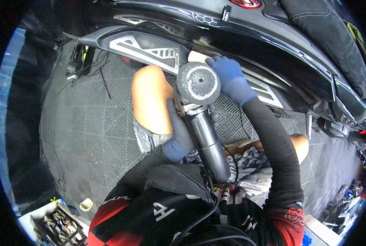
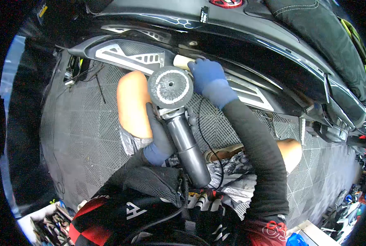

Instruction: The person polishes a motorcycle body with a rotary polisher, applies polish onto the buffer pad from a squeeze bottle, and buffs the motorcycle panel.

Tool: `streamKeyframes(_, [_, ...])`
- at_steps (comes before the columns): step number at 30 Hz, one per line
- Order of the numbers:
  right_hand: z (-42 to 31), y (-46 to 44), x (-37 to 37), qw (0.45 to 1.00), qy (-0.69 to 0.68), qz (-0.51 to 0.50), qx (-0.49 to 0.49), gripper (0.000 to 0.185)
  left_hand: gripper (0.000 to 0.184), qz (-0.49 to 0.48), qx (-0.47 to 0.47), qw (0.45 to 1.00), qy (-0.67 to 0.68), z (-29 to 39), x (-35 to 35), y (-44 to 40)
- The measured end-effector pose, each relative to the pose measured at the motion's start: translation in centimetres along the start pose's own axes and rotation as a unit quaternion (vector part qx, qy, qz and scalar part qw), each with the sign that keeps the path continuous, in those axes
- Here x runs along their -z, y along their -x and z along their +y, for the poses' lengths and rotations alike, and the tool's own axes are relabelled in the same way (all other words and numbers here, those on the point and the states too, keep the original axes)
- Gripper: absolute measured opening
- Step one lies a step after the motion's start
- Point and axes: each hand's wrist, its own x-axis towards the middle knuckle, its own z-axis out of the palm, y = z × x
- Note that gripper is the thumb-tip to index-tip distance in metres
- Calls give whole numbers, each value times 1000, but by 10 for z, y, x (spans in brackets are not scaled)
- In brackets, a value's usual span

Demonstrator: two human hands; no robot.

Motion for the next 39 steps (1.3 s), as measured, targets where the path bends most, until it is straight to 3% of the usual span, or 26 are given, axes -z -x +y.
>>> streamKeyframes(1, [-4,18,7,1000,-22,-6,-6,35,106,84,-9,996,-24,4,-20,4])
streamKeyframes(3, [-8,64,20,998,-49,-16,-30,37,106,99,-29,993,-49,3,-27,6])
streamKeyframes(4, [-8,89,26,983,-169,-37,-57,43,105,108,-56,990,-69,2,-27,5])
streamKeyframes(5, [-11,113,34,953,-287,-54,-85,49,104,61,-89,988,-107,1,-18,-1])
streamKeyframes(6, [-19,134,48,950,-290,-55,-101,49,102,79,-100,983,-133,2,-22,0])
streamKeyframes(8, [-37,163,75,916,-385,-57,-96,67,99,65,-145,983,-97,-4,-32,-7])
streamKeyframes(10, [-57,176,78,926,-372,-5,-69,83,90,41,-183,972,-141,-9,-39,-7])
streamKeyframes(12, [-67,180,66,930,-344,23,-125,90,85,188,-276,925,-184,-31,-67,-1])
streamKeyframes(13, [-61,177,62,922,-353,112,-117,90,59,-13,-186,978,-89,-27,-53,5])
streamKeyframes(14, [-56,176,61,906,-357,200,-105,91,59,-21,-176,979,-96,-25,-42,12])
streamKeyframes(15, [-50,179,76,883,-414,151,-160,87,56,-30,-248,851,-461,-23,-54,20])
streamKeyframes(16, [-44,183,76,881,-412,161,-169,87,56,-41,-289,591,-752,-22,-67,25])
streamKeyframes(18, [-26,193,76,748,-625,188,-118,81,56,-61,-299,236,-923,-27,-86,16])
streamKeyframes(19, [-19,200,85,690,-698,165,-97,76,63,-122,-299,519,-791,-32,-94,12])
streamKeyframes(20, [-17,206,94,688,-695,180,-103,76,66,-178,-271,633,-703,-30,-95,4])
streamKeyframes(21, [-17,212,103,615,-767,159,-91,77,69,-227,-234,732,-599,-27,-96,-4])
streamKeyframes(22, [-17,213,104,582,-792,167,-81,76,69,-241,-226,729,-600,-18,-89,-12])
streamKeyframes(24, [-17,215,108,514,-837,180,-58,73,76,-176,-62,745,-641,-4,-72,-28])
streamKeyframes(26, [-17,204,96,451,-884,110,-51,89,86,-192,32,761,-619,6,-66,-41])
streamKeyframes(28, [-16,197,93,447,-885,129,-34,81,98,-165,57,797,-578,4,-72,-41])
streamKeyframes(31, [-20,182,82,344,-926,152,-40,60,105,-124,53,845,-517,-3,-68,-42])
streamKeyframes(32, [-21,178,73,337,-927,159,-35,60,106,-117,50,856,-502,-5,-64,-44])
streamKeyframes(34, [-23,170,51,419,-868,264,-38,59,89,-111,-19,863,-493,-16,-59,-48])
streamKeyframes(36, [-24,173,37,403,-876,264,-32,62,81,-108,-39,881,-459,-24,-57,-49])
streamKeyframes(38, [-14,182,24,567,-790,218,-79,69,71,-124,-15,872,-472,-24,-48,-61])
streamKeyframes(39, [-13,186,20,537,-820,189,-59,79,69,-114,-6,873,-474,-24,-46,-63])
